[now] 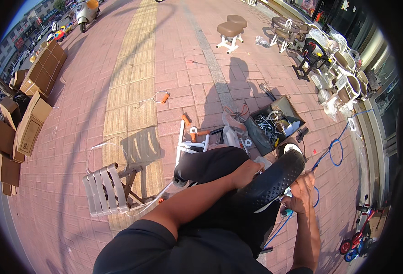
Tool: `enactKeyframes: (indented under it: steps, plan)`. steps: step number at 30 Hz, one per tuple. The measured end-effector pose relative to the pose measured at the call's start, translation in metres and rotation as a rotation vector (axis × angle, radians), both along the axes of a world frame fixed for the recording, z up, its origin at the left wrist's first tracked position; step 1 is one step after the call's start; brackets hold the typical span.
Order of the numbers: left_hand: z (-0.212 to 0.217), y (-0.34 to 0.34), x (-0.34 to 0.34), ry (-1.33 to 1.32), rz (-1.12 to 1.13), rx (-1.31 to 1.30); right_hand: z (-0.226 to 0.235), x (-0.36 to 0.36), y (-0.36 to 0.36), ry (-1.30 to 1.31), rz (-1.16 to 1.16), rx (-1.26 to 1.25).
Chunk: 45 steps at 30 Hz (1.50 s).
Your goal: The person assembles a scooter wheel by tightening bolts on the hub with a wrench. They then unwrap a white scooter frame from bubble wrap and apply a brand sticker to the frame.
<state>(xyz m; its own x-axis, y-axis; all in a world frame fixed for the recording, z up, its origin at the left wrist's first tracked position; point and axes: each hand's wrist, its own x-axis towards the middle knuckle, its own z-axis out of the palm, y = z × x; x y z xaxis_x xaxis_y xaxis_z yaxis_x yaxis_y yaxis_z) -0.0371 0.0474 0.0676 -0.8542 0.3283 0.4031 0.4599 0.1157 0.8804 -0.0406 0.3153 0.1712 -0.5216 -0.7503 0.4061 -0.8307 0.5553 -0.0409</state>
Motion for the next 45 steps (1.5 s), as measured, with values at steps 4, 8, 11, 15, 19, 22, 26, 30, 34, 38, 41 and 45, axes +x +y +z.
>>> enactKeyframes:
  steps: [4,8,11,15,19,22,26,30,34,38,41,45]
  plan:
    - [0.003,0.002,0.005,-0.036,0.050,-0.007,-0.009,-0.011,0.006,0.072,0.050,0.004]
    - [0.002,0.005,0.008,-0.094,0.115,0.065,-0.038,-0.010,0.004,-0.081,0.054,-0.146]
    - [-0.003,0.006,0.008,-0.077,0.130,0.046,-0.062,0.005,0.004,-0.220,-0.037,-0.230]
    - [-0.010,0.010,0.007,-0.034,0.179,0.013,-0.075,0.034,0.006,-0.470,-0.171,-0.320]
    - [-0.008,0.012,0.003,-0.013,0.132,0.061,-0.078,0.058,-0.006,-0.663,-0.273,-0.515]
    - [0.000,0.009,0.000,-0.099,0.048,0.152,-0.073,0.056,-0.006,-0.807,-0.314,-0.524]
    - [0.007,0.000,-0.001,-0.039,0.106,-0.037,-0.053,0.039,0.006,-0.544,-0.272,-0.458]
    - [0.004,-0.003,0.003,-0.004,0.127,-0.041,-0.017,0.045,-0.011,-0.687,-0.364,-0.759]
    - [0.000,0.001,0.003,-0.066,0.132,-0.045,0.032,0.067,-0.057,-0.701,-0.324,-0.731]
    - [-0.009,0.000,-0.001,-0.051,0.160,0.115,0.027,0.089,-0.101,-0.833,-0.443,-0.673]
    - [-0.022,-0.006,-0.005,-0.159,0.144,0.191,-0.008,0.141,-0.099,-0.396,-0.390,-0.118]
    - [-0.039,-0.010,-0.002,-0.410,0.087,0.406,-0.042,0.164,-0.060,-0.569,-0.521,-0.165]
